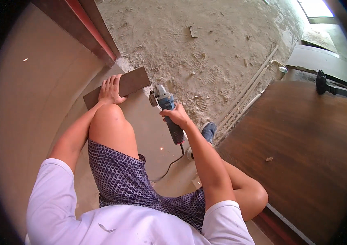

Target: The person holds a brown rectangular trim piece against a wall to mark the placement with a pen. The person then cuts a piece of material using an angle grinder on the floor.

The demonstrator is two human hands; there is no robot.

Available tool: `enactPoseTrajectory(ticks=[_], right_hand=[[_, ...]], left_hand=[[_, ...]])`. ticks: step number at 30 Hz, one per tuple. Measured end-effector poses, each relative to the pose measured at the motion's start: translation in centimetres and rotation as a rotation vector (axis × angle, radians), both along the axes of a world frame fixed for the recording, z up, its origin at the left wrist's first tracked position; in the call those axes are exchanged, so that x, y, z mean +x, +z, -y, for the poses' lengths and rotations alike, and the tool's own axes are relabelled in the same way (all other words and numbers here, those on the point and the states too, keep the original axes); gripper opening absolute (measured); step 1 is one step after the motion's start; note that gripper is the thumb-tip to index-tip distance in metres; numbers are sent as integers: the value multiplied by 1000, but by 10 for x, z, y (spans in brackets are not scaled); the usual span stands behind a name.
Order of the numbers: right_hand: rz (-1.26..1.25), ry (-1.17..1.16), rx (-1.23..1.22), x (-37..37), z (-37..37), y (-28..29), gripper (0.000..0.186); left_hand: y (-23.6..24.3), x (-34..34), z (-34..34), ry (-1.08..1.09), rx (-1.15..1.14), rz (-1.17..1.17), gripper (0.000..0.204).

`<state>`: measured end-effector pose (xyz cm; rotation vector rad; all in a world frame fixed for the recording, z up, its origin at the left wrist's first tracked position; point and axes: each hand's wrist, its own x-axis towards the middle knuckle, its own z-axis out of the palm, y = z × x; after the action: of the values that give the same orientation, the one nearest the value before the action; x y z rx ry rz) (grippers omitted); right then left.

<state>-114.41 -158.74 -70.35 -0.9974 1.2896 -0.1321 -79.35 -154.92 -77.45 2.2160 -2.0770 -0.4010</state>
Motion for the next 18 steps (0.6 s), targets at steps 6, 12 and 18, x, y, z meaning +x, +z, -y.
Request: enactPoseTrajectory(ticks=[6,12,18], right_hand=[[2,27,-4,4,0,0,26],[-4,20,-1,3,2,-4,26],[-16,19,11,4,0,-11,24]], left_hand=[[1,4,-2,-7,-19,5,114],[6,0,0,-3,-40,8,113],[4,-1,-2,13,-22,14,111]])
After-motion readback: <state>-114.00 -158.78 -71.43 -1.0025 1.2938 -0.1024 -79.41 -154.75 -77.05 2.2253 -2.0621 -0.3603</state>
